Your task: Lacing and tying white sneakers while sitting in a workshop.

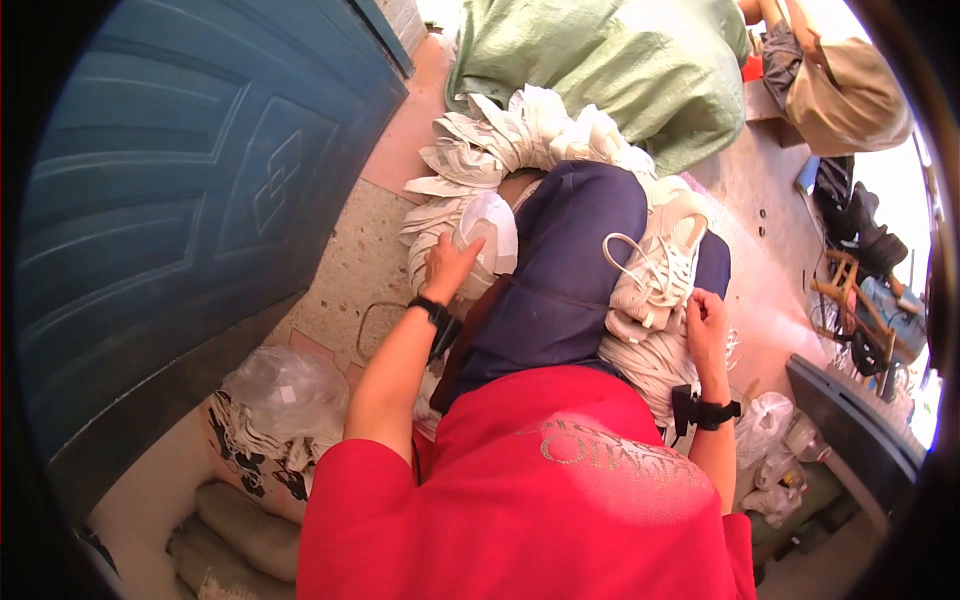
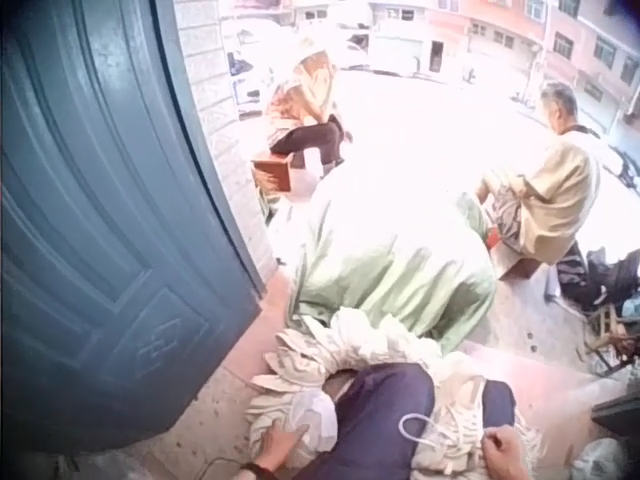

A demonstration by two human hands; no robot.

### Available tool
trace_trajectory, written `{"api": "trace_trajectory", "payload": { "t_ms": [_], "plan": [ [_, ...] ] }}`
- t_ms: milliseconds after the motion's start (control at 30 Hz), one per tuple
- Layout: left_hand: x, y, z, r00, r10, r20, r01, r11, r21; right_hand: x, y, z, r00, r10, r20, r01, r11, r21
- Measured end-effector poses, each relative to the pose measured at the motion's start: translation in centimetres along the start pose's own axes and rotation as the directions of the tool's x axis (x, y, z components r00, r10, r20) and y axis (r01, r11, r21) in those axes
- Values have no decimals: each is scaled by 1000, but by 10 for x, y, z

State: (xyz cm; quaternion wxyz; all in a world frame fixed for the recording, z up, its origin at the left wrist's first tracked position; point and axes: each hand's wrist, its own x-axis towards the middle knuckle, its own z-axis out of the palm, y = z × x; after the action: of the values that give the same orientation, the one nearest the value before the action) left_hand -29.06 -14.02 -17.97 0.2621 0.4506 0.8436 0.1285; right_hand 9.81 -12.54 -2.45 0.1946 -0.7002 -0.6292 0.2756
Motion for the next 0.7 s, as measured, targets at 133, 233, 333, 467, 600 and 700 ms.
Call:
{"api": "trace_trajectory", "payload": {
  "t_ms": [133,233,333,467,600,700],
  "plan": [
    [30,6,1,912,-166,375,127,984,126,3,10,-3,984,166,61,-174,971,165],
    [30,11,-6,918,-215,334,136,960,244,6,2,-11,952,276,132,-303,907,291],
    [36,-1,-15,953,-102,284,22,962,273,10,0,-20,917,342,204,-393,858,330],
    [29,-18,-69,993,-74,90,56,980,191,18,-35,-43,963,247,108,-268,832,485],
    [1,-4,-143,963,122,-239,-108,992,68,35,-121,-35,969,25,245,-159,823,546],
    [-37,52,-167,805,396,-442,-428,903,31,37,-187,-2,775,-156,613,-254,811,527]
  ]
}}
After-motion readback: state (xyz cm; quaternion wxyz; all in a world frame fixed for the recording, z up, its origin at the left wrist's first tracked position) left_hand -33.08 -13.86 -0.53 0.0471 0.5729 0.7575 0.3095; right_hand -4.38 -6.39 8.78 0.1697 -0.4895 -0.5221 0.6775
